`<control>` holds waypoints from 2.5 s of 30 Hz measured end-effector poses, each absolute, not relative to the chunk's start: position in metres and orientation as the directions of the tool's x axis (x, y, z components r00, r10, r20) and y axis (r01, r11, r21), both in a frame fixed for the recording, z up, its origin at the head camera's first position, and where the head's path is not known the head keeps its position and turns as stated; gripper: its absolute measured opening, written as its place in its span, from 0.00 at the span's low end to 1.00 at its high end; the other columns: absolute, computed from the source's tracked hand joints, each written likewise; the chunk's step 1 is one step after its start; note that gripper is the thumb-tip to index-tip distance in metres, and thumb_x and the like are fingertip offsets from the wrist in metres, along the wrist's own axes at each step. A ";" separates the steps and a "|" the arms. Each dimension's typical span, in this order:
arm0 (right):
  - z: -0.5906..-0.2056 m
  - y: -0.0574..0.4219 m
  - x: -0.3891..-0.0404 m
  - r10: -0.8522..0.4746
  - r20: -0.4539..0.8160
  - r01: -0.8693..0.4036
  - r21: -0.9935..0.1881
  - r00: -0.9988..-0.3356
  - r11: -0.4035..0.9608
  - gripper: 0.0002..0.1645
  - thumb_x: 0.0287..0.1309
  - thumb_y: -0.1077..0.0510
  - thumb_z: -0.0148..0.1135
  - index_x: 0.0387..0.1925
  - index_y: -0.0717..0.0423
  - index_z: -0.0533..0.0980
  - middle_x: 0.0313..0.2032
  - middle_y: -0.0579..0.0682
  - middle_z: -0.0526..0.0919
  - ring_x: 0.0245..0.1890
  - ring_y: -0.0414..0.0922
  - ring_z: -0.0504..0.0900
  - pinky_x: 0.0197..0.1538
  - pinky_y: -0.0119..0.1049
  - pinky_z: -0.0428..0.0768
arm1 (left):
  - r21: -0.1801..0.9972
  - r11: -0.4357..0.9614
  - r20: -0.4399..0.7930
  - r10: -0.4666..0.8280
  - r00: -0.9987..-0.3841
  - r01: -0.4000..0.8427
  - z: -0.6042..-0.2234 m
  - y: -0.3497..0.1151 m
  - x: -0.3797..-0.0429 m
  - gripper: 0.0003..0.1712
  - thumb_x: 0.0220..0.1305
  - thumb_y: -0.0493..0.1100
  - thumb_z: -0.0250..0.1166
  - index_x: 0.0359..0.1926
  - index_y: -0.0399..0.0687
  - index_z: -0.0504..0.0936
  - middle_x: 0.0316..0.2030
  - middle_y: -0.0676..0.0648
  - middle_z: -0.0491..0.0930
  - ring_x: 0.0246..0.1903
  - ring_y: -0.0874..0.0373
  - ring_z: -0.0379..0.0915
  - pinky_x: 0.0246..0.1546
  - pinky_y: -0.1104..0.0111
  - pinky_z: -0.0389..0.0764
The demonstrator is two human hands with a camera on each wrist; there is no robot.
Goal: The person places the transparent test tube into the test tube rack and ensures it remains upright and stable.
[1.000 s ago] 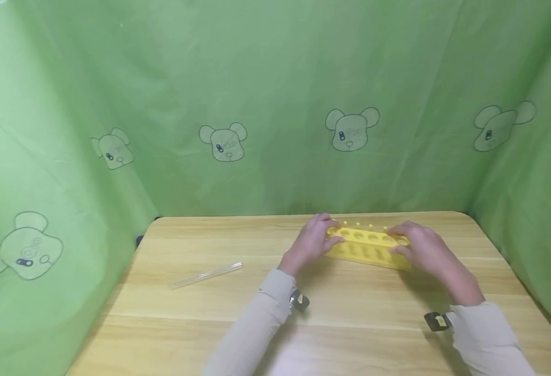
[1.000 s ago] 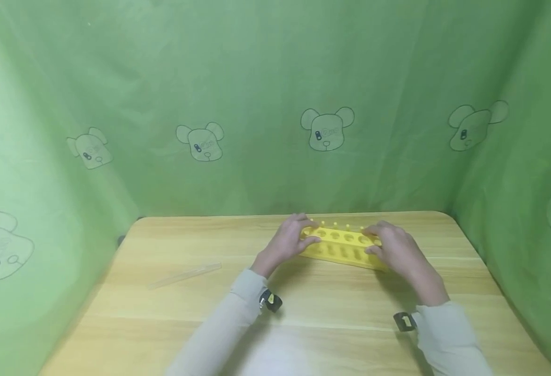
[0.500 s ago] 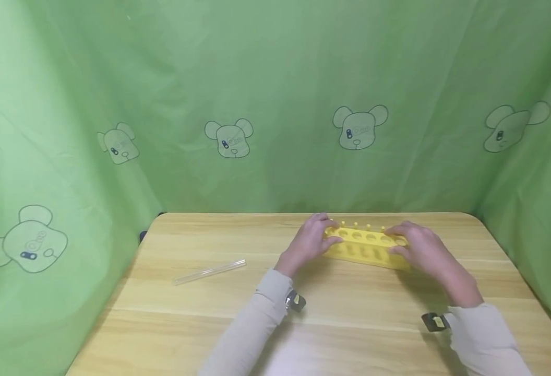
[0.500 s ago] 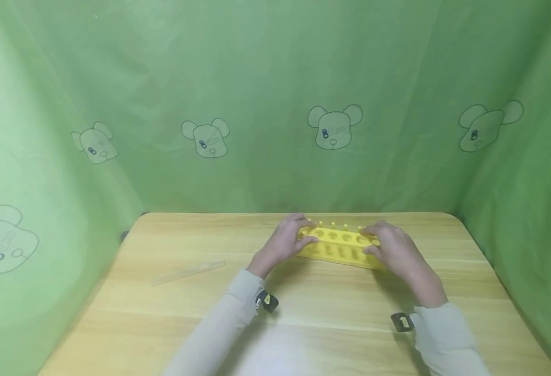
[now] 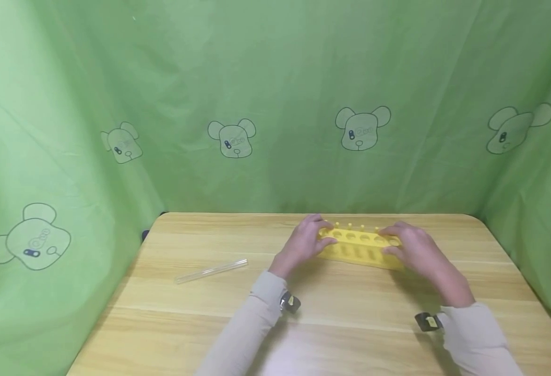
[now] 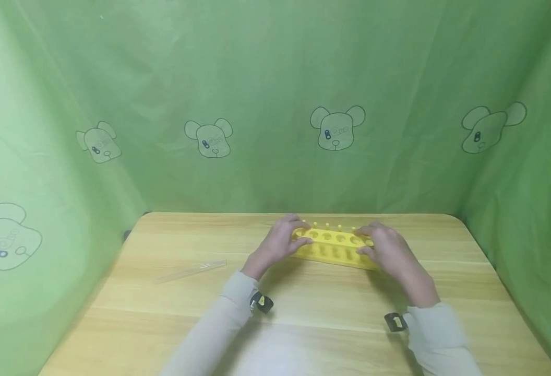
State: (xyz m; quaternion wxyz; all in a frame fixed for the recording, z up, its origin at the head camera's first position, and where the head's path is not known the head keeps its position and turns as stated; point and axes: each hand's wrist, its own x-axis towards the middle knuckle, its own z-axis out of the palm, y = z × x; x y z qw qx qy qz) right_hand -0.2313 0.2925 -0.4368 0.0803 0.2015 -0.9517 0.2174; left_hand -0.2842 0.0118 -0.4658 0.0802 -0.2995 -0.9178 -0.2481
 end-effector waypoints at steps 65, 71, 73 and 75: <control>-0.454 0.236 -0.241 -0.333 0.298 -0.445 -0.536 -0.895 0.717 0.27 0.55 0.66 0.76 0.57 0.65 0.80 0.52 0.64 0.82 0.53 0.64 0.81 0.58 0.61 0.81 | 0.567 0.643 0.342 0.384 -0.858 0.514 -0.477 -0.052 -0.270 0.24 0.60 0.49 0.76 0.55 0.44 0.86 0.47 0.44 0.82 0.48 0.50 0.79 0.53 0.69 0.81; -0.455 0.231 -0.242 -0.324 0.272 -0.422 -0.553 -0.906 0.718 0.27 0.56 0.64 0.75 0.58 0.63 0.80 0.53 0.64 0.81 0.55 0.64 0.79 0.60 0.62 0.79 | 0.575 0.657 0.329 0.361 -0.873 0.488 -0.478 -0.057 -0.268 0.24 0.60 0.49 0.76 0.56 0.46 0.86 0.50 0.48 0.81 0.53 0.54 0.77 0.60 0.66 0.79; -0.455 0.230 -0.242 -0.321 0.270 -0.419 -0.558 -0.908 0.717 0.27 0.56 0.64 0.75 0.58 0.63 0.80 0.53 0.63 0.81 0.54 0.64 0.80 0.59 0.62 0.80 | 0.572 0.655 0.334 0.364 -0.869 0.494 -0.478 -0.058 -0.268 0.24 0.60 0.48 0.76 0.56 0.46 0.86 0.51 0.48 0.81 0.53 0.54 0.77 0.61 0.66 0.79; -0.455 0.228 -0.242 -0.321 0.276 -0.423 -0.560 -0.906 0.713 0.27 0.56 0.65 0.75 0.58 0.64 0.80 0.52 0.63 0.82 0.53 0.64 0.80 0.58 0.61 0.81 | 0.571 0.651 0.338 0.369 -0.866 0.500 -0.478 -0.060 -0.267 0.24 0.60 0.48 0.76 0.56 0.46 0.86 0.50 0.48 0.81 0.53 0.54 0.77 0.61 0.66 0.79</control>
